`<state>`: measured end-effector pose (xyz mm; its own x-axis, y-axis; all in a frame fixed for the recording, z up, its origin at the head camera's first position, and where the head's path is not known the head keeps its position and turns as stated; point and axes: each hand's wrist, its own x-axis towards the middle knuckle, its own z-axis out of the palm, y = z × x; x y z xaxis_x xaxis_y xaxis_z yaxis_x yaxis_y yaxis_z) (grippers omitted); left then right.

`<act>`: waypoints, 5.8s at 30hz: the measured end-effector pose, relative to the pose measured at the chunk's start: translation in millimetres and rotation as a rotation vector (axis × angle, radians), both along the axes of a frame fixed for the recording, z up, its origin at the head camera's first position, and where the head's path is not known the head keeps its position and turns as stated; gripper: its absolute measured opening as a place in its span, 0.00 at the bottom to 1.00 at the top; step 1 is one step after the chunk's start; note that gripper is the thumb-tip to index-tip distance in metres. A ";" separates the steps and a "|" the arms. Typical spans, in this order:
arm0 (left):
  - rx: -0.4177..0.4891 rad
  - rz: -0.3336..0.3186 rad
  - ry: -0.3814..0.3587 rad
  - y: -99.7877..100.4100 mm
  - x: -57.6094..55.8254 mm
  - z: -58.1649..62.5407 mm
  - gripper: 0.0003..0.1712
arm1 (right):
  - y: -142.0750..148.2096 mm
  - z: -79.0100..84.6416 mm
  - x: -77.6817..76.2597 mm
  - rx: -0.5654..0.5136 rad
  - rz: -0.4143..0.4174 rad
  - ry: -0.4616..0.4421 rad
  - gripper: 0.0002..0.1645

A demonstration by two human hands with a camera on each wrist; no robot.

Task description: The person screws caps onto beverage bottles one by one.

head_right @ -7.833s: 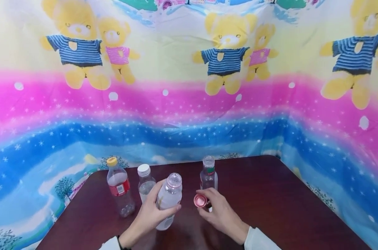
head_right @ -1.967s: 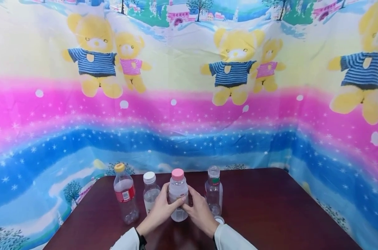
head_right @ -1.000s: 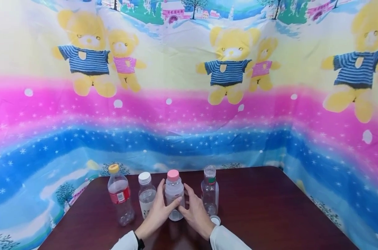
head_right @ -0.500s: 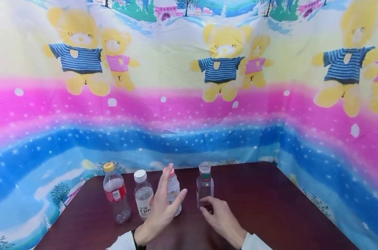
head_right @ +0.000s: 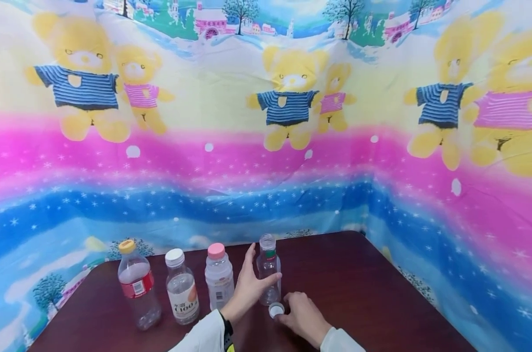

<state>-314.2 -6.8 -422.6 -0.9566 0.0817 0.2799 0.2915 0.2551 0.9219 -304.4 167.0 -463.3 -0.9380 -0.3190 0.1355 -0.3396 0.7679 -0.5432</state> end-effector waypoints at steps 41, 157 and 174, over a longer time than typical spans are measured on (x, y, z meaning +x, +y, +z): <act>-0.356 0.140 0.083 -103.0 97.5 -1.8 0.43 | 19.1 39.1 17.0 -0.384 0.134 0.092 0.29; -0.288 -0.071 0.099 -76.5 92.0 -6.3 0.49 | -36.5 27.7 58.2 -0.486 0.386 -0.019 0.39; -0.166 0.069 0.096 -17.6 16.4 -21.2 0.51 | -15.3 20.1 -17.1 -0.472 0.212 0.013 0.37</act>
<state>-297.8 -24.4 -443.8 -0.9312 0.0695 0.3577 0.3522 0.4238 0.8345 -321.5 151.7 -443.2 -0.8567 -0.4037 0.3213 -0.4700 0.3540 -0.8085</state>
